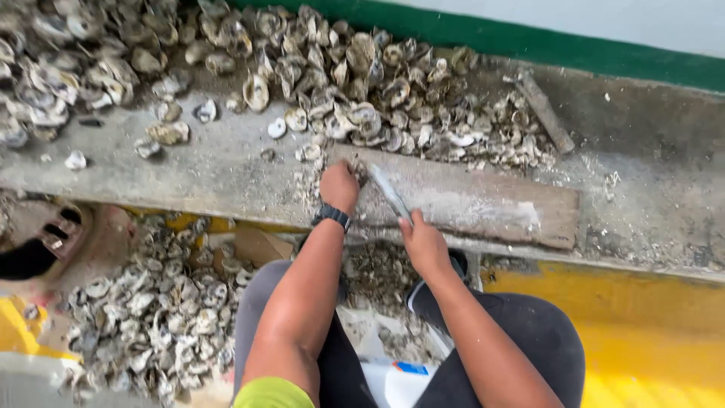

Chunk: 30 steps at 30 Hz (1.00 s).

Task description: Shucking oysters using a specialized shucking tool on a wooden block.

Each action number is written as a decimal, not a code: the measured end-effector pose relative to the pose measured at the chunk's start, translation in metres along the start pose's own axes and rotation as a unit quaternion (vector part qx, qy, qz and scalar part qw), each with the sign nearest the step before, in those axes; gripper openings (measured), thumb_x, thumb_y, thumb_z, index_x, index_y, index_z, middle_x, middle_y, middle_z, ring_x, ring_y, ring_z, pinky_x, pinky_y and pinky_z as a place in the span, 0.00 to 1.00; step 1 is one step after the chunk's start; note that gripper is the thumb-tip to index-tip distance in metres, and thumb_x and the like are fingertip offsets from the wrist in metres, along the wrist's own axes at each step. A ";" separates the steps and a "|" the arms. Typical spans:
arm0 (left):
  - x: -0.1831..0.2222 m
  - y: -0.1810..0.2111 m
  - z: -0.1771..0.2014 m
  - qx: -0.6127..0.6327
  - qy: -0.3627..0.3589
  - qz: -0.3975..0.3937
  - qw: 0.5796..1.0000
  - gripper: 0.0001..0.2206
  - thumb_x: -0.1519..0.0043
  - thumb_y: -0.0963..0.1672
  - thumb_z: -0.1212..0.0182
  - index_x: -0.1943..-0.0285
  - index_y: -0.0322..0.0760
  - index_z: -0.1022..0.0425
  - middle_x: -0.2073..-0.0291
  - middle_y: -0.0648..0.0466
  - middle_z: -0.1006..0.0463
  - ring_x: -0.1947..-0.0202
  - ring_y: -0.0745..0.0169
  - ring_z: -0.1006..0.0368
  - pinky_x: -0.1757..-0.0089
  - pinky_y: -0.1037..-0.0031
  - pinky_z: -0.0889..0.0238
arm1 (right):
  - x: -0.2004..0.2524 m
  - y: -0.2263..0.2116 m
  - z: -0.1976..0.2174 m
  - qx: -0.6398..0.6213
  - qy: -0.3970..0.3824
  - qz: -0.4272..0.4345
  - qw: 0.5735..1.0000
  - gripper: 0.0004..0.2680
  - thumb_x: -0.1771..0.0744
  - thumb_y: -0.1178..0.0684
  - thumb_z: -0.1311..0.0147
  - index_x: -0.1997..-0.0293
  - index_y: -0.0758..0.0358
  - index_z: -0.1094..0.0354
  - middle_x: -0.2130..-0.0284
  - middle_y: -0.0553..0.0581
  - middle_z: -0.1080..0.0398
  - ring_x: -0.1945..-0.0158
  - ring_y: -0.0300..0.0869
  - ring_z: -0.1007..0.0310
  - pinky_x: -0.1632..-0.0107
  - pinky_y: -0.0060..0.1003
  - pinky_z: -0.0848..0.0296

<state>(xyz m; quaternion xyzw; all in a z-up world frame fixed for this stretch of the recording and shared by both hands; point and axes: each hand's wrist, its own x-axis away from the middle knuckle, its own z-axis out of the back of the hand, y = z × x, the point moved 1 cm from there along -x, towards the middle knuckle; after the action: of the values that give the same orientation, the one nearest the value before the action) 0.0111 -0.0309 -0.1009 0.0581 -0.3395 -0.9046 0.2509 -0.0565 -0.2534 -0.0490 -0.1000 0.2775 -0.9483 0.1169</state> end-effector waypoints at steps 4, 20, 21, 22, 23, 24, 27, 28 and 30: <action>-0.004 -0.018 -0.022 0.021 -0.009 0.047 0.999 0.04 0.47 0.41 0.34 0.65 0.37 0.20 0.67 0.39 0.19 0.62 0.35 0.23 0.61 0.52 0.30 | 0.004 -0.002 0.010 -0.016 -0.047 -0.075 0.996 0.15 0.28 0.39 0.65 0.45 0.60 0.41 0.84 0.61 0.32 0.79 0.56 0.28 0.74 0.52 0.36; 0.010 0.021 0.017 -0.043 -0.002 -0.177 0.983 0.14 0.50 0.48 0.24 0.60 0.39 0.18 0.58 0.46 0.22 0.53 0.43 0.28 0.53 0.58 0.34 | -0.020 0.015 0.039 -0.126 0.110 -0.083 0.982 0.14 0.28 0.41 0.57 0.49 0.62 0.40 0.80 0.64 0.30 0.75 0.58 0.25 0.70 0.53 0.33; 0.008 0.018 0.016 -0.005 0.024 -0.130 0.991 0.16 0.48 0.49 0.24 0.57 0.37 0.19 0.57 0.45 0.23 0.54 0.43 0.28 0.53 0.57 0.34 | -0.019 0.015 0.039 -0.108 0.098 -0.093 0.985 0.14 0.28 0.41 0.56 0.47 0.62 0.40 0.80 0.65 0.29 0.74 0.59 0.26 0.70 0.53 0.34; 0.010 0.015 0.013 -0.005 0.022 -0.131 0.991 0.16 0.48 0.49 0.24 0.57 0.37 0.19 0.57 0.45 0.23 0.54 0.43 0.28 0.53 0.57 0.34 | -0.017 0.012 0.040 -0.108 0.098 -0.095 0.985 0.14 0.28 0.41 0.56 0.47 0.62 0.40 0.80 0.65 0.29 0.74 0.59 0.26 0.70 0.53 0.34; 0.012 0.012 0.011 -0.032 0.039 -0.121 0.991 0.16 0.47 0.47 0.26 0.53 0.37 0.20 0.55 0.46 0.23 0.53 0.43 0.27 0.53 0.58 0.33 | -0.016 0.009 0.041 -0.108 0.092 -0.088 0.986 0.14 0.28 0.41 0.56 0.48 0.62 0.40 0.80 0.65 0.29 0.74 0.60 0.25 0.70 0.53 0.33; 0.014 0.008 0.010 -0.059 0.057 -0.110 0.991 0.16 0.46 0.45 0.28 0.50 0.37 0.21 0.53 0.46 0.24 0.52 0.43 0.27 0.53 0.58 0.32 | -0.016 0.005 0.042 -0.108 0.084 -0.079 0.987 0.14 0.29 0.41 0.55 0.48 0.62 0.39 0.80 0.65 0.29 0.74 0.60 0.25 0.69 0.53 0.33; 0.020 0.011 0.005 -0.102 0.035 -0.077 0.991 0.30 0.53 0.46 0.25 0.42 0.28 0.29 0.52 0.39 0.27 0.54 0.36 0.29 0.58 0.56 0.31 | -0.016 -0.001 0.040 -0.105 0.072 -0.063 0.990 0.13 0.28 0.42 0.55 0.48 0.62 0.39 0.79 0.65 0.29 0.73 0.61 0.25 0.69 0.54 0.33; 0.020 0.008 -0.001 -0.102 0.036 -0.077 0.991 0.30 0.53 0.46 0.25 0.42 0.28 0.29 0.52 0.39 0.27 0.54 0.36 0.29 0.58 0.56 0.31 | -0.016 -0.001 0.038 -0.106 0.072 -0.062 0.990 0.13 0.28 0.42 0.55 0.48 0.62 0.39 0.79 0.65 0.29 0.73 0.61 0.25 0.69 0.54 0.33; 0.019 0.003 -0.013 -0.105 -0.025 -0.075 0.991 0.21 0.48 0.45 0.27 0.49 0.31 0.28 0.51 0.40 0.27 0.51 0.39 0.28 0.56 0.56 0.30 | -0.015 -0.001 0.037 -0.095 0.060 -0.046 0.993 0.13 0.29 0.42 0.54 0.48 0.61 0.38 0.79 0.65 0.28 0.72 0.60 0.25 0.68 0.54 0.33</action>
<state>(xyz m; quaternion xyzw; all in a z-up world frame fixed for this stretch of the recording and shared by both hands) -0.0005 -0.0503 -0.1077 0.0343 -0.2439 -0.9526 0.1785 -0.0328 -0.2666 -0.0202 -0.0664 0.3682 -0.9262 0.0464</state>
